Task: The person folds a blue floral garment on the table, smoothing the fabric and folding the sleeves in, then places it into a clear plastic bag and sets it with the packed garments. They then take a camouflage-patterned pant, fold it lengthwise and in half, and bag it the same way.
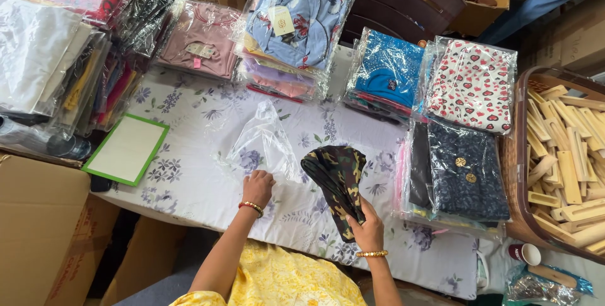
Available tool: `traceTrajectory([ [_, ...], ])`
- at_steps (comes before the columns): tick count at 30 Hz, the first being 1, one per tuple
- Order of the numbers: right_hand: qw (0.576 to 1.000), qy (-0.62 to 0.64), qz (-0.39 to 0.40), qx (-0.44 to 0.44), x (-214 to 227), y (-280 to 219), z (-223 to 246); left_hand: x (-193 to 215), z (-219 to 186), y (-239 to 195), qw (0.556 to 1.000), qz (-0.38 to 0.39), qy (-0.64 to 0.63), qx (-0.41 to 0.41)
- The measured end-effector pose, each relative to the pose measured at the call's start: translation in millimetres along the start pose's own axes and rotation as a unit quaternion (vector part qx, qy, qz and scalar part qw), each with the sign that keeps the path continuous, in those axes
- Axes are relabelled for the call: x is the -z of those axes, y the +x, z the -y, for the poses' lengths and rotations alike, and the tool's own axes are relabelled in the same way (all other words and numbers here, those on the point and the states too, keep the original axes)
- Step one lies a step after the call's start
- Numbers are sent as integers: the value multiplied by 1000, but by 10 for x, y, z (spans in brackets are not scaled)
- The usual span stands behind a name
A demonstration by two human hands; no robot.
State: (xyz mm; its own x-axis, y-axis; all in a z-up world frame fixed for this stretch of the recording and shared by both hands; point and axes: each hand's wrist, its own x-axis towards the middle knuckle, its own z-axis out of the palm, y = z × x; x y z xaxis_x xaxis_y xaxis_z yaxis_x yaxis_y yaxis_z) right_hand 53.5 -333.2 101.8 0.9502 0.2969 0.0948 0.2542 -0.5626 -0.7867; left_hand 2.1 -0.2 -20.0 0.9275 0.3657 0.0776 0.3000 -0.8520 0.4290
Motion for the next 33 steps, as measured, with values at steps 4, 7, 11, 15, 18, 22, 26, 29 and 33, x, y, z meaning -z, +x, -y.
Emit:
traceTrajectory([
  [4, 1000, -1, -5, 3, 15, 2, -8, 86, -78, 45, 1000, -8, 12, -12],
  [7, 1000, -7, -12, 18, 38, -15, 2, 27, -66, 75, 999, 42, -6, -11],
  [11, 1000, 4, -16, 7, 75, -36, -4, 101, -211, 139, 994, 43, -97, -17],
  [15, 999, 28, -18, -21, 88, -40, 7, 243, -434, 160, 987, 25, -157, 22],
  [18, 999, 22, -25, -6, 75, -56, -111, 247, -514, 171, 986, 153, -65, -34],
  [22, 999, -1, -36, -37, 94, -87, -209, 169, -551, 350, 973, 223, -29, 43],
  [26, 997, 1, -58, -57, 136, -148, -297, -46, -607, 772, 989, 101, 29, -102],
  [29, 994, 4, -75, -82, 162, -260, -396, -104, -869, 1020, 962, 172, 118, -175],
  [33, 990, 5, -112, -83, 186, -434, -568, -334, -1165, 1240, 925, 220, 189, -246],
])
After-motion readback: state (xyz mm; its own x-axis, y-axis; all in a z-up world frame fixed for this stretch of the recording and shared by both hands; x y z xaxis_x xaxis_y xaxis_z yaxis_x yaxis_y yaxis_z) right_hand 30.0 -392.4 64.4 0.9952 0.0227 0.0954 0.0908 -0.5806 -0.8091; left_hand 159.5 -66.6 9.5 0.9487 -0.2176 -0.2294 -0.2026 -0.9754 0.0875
